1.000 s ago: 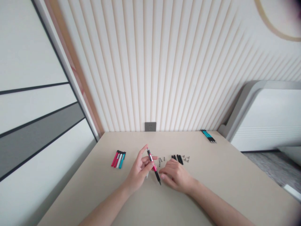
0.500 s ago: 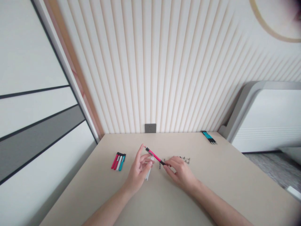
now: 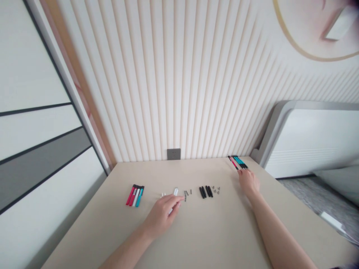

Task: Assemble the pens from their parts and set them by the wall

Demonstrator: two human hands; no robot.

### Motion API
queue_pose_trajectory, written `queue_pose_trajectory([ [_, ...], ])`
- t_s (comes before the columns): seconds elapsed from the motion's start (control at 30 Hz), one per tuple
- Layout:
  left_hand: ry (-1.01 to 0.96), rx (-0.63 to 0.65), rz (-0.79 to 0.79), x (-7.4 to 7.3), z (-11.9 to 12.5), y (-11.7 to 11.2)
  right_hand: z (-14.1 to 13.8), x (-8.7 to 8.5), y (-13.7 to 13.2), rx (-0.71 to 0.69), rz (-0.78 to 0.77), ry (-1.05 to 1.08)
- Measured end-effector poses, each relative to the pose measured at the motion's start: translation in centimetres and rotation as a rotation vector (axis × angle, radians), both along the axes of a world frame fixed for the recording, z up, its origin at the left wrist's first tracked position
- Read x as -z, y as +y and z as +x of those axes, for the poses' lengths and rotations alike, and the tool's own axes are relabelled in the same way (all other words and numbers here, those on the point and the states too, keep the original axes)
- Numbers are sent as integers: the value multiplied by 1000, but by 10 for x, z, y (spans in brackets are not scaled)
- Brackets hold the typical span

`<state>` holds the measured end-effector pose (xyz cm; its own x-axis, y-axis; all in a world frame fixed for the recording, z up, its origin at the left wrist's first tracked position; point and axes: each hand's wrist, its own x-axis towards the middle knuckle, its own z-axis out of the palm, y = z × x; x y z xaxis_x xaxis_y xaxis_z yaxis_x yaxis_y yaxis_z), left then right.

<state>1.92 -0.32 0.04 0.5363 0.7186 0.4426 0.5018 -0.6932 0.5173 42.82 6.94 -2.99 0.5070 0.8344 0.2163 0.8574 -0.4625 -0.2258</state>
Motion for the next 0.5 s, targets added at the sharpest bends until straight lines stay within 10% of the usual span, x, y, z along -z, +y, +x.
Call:
queue_pose_trajectory([
  [0.5,100,14,179,-4,-3,1,10,5,29,116,-101,-21],
])
